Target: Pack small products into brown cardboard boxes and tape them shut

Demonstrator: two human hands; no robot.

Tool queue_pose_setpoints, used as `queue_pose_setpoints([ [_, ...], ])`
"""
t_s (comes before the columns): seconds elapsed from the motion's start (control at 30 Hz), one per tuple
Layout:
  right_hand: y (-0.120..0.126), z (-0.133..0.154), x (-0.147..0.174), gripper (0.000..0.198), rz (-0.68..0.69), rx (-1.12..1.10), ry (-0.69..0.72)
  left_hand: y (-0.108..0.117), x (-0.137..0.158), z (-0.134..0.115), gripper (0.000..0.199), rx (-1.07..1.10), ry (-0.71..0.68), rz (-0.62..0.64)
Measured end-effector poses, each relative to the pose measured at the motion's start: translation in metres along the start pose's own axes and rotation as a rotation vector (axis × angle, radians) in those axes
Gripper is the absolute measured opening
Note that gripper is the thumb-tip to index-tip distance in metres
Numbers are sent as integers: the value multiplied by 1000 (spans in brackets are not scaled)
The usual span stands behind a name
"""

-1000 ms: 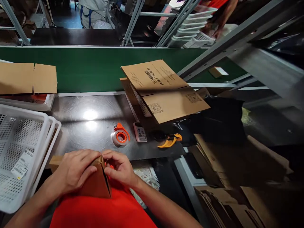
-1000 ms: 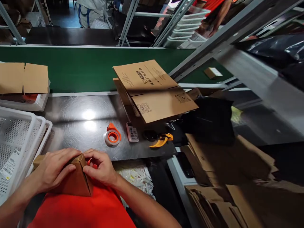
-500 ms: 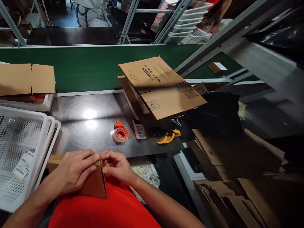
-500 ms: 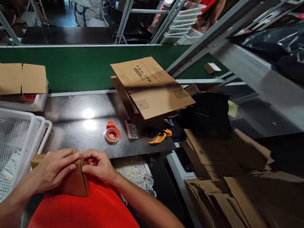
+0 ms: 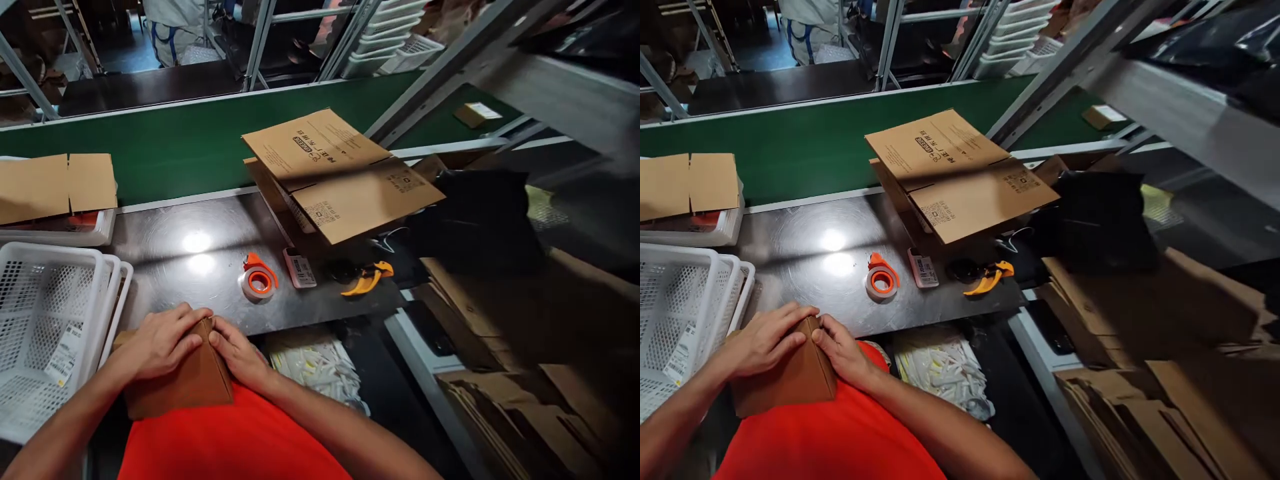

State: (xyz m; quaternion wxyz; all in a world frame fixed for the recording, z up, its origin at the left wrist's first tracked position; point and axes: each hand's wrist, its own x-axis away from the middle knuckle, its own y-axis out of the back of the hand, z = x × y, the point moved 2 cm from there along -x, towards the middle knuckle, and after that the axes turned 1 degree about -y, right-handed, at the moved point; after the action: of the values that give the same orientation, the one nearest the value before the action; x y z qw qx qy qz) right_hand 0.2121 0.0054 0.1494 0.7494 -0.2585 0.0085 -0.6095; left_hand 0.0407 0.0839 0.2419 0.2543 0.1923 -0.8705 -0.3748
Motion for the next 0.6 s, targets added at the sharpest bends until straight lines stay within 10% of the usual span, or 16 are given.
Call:
queue_pose_setpoints([
  [0.37,24,16,-39,60,-124,690,171,-6,-43,57,55,63,250,-290],
  [0.6,149,7,-77,50,-687,953,-86,-67,-114,135,58,14,488,-261],
])
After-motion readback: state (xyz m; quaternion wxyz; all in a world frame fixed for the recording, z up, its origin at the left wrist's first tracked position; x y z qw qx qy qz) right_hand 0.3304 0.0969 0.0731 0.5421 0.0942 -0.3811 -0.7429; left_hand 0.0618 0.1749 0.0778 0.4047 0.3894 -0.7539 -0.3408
